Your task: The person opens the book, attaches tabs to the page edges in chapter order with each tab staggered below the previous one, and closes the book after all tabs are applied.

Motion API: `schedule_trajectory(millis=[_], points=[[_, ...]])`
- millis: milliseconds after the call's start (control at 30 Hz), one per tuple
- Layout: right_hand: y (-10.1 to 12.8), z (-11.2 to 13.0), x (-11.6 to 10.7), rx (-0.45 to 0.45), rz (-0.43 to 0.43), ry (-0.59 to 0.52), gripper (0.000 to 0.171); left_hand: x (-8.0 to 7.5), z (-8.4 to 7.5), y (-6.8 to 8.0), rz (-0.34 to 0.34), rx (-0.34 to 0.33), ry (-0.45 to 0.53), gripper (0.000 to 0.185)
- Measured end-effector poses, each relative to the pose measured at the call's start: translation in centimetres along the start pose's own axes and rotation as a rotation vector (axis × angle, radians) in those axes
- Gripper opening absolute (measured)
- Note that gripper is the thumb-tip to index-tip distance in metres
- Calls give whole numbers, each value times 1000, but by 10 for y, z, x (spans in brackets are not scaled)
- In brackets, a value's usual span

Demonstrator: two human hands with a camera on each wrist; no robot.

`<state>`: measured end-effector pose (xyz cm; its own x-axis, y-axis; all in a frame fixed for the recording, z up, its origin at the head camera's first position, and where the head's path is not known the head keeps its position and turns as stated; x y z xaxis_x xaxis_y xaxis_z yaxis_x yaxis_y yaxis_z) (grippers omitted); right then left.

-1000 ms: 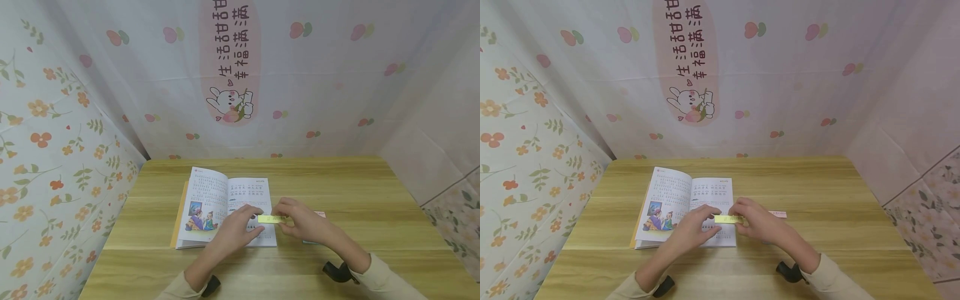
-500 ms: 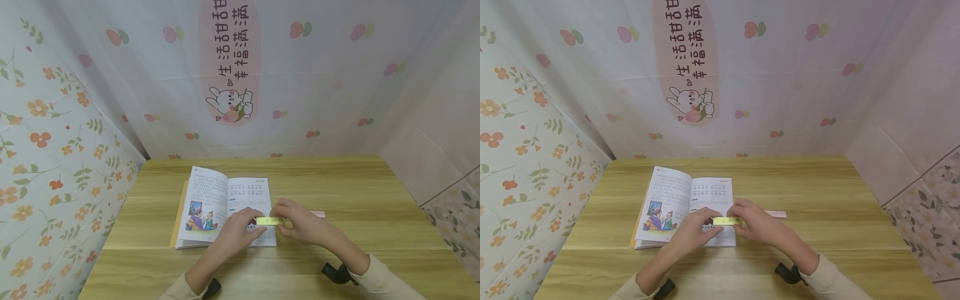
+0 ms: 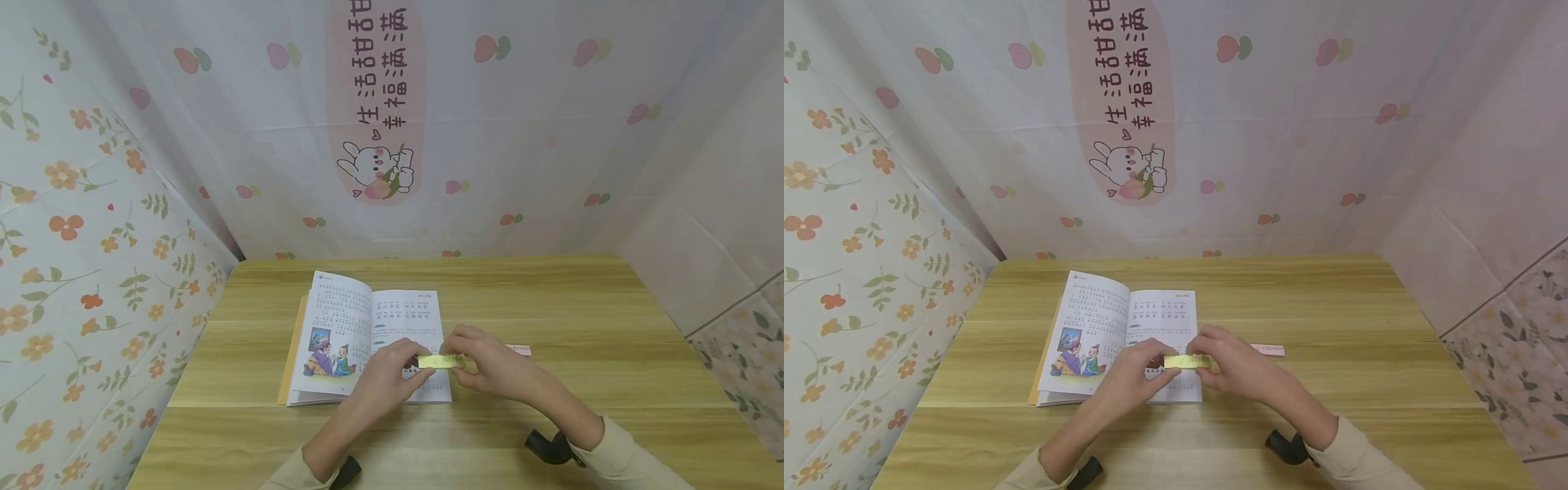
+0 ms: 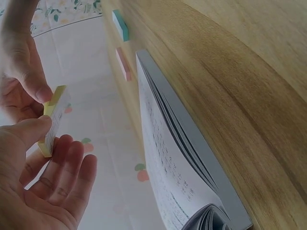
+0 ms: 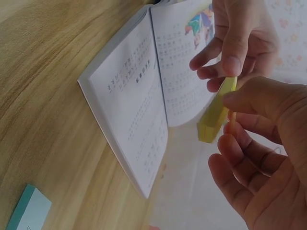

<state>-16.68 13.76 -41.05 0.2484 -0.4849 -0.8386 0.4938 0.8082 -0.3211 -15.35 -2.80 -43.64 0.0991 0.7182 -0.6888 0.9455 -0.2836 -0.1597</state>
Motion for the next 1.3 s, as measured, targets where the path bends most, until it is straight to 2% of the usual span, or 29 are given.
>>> schedule_trajectory(millis=[233, 667, 900, 1300], points=[[0, 2, -2, -11, -10, -7, 22, -1, -1, 1, -4, 3, -1, 15], [-3, 6, -4, 38, -13, -51, 14, 0, 0, 3, 5, 2, 3, 18], [-2, 4, -4, 122, -21, -114, 13, 0, -1, 3, -15, 15, 9, 17], [-2, 1, -10, 156, -69, -146, 13, -2, -1, 5, -16, 8, 7, 18]])
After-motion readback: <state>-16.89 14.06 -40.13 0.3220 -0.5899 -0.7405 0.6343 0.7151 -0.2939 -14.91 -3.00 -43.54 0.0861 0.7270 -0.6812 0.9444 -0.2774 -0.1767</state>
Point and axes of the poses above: each hand's wrist, its own y-axis away from the middle knuckle, its own x-axis out of the palm, z = x × y, the point moved 6 cm from there along -y, towards the middle knuckle, and after that the axes turned 14 degrees about -x, right-handed, at the moved point
